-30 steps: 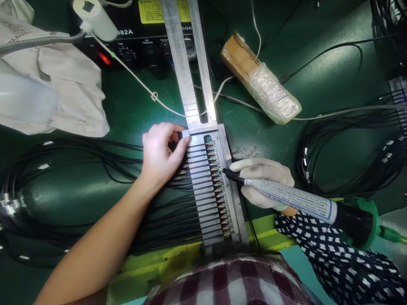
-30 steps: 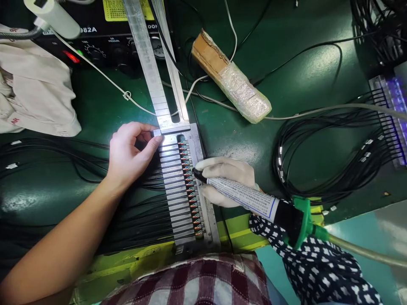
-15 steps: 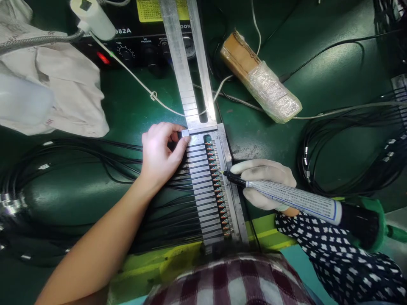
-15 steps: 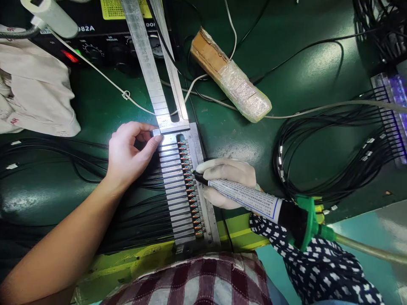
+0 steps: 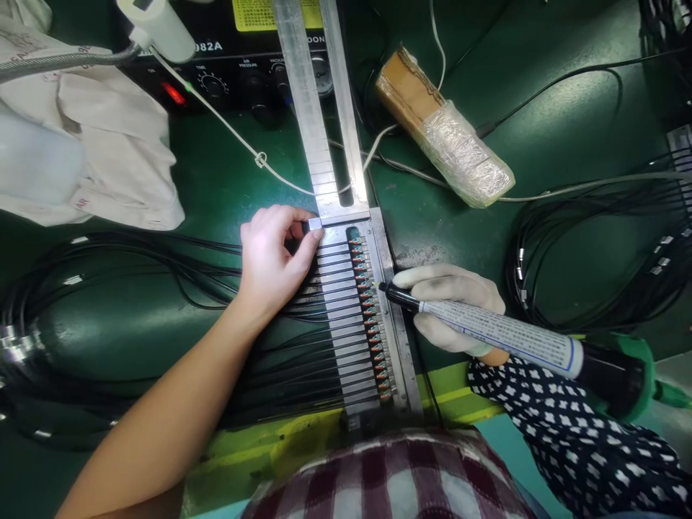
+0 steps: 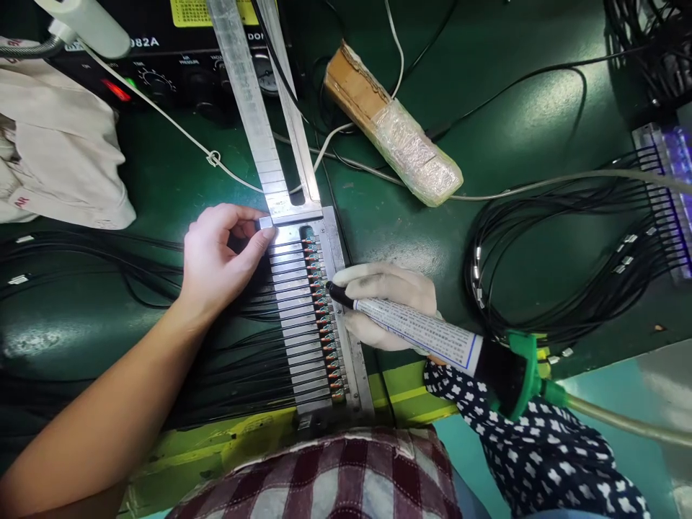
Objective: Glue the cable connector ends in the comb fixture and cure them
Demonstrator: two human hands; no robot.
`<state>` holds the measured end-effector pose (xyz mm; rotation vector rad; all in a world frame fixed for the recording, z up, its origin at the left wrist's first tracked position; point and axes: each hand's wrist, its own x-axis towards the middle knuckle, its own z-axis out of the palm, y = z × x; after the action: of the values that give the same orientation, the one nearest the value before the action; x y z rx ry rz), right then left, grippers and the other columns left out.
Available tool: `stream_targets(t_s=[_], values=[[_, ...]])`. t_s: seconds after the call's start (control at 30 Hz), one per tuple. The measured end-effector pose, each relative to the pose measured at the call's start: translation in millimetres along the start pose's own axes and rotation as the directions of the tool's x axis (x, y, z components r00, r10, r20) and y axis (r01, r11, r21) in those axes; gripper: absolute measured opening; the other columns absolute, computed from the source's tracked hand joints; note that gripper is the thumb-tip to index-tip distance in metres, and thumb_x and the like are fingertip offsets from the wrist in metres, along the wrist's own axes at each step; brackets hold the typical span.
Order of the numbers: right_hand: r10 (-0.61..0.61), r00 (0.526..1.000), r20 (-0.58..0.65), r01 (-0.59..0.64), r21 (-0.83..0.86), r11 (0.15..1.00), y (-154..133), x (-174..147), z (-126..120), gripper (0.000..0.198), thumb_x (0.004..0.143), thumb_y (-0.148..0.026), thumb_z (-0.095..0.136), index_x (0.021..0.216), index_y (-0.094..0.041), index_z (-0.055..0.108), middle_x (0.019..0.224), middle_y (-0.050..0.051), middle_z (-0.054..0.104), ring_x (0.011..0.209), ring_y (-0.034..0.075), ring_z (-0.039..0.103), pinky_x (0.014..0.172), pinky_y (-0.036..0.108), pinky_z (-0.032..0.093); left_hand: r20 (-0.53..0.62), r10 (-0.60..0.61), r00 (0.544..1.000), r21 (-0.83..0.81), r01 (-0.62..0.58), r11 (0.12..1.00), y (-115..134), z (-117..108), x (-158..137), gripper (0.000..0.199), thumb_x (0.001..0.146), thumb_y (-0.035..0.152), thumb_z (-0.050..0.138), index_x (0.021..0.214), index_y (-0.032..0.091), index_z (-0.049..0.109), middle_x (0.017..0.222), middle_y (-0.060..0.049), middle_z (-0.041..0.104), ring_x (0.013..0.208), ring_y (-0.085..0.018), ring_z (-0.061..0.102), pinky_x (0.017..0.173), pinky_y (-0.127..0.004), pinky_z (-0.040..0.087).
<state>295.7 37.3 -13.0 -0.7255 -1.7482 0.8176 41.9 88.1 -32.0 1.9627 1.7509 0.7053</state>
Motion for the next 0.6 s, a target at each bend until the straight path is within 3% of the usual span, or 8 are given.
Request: stream_targets(t_s=[0.2,0.6], values=[[0.046,0.999,0.019,-0.045,-0.05,0.998,-13,-9,-3,0.038,0.075,-0.009,0.07,0.11,-0.022,0.07,0.106,0.009,0.076,0.086,0.02,0.076,0.068,0.029,0.067,0.01,-0.015,1.0,0.014,0.015,1.0,0,1,0,0.016,0.087,0.037,0.061,0.093,0.022,0.063,0.079,-0.001,0.058,0.084,-0.021,0.054,0.082,-0.036,0.04],[0.04,0.999,0.021,-0.039,-0.018,0.999,-5,-10,0,0.027,0.074,-0.01,0.071,0.101,-0.016,0.071,0.101,0.012,0.076,0.084,0.021,0.076,0.068,0.028,0.066,0.005,-0.024,1.0,0.023,0.023,0.999,-1,1,0,0.017,0.086,0.036,0.062,0.094,0.021,0.063,0.08,-0.001,0.058,0.085,-0.021,0.055,0.084,-0.037,0.04]])
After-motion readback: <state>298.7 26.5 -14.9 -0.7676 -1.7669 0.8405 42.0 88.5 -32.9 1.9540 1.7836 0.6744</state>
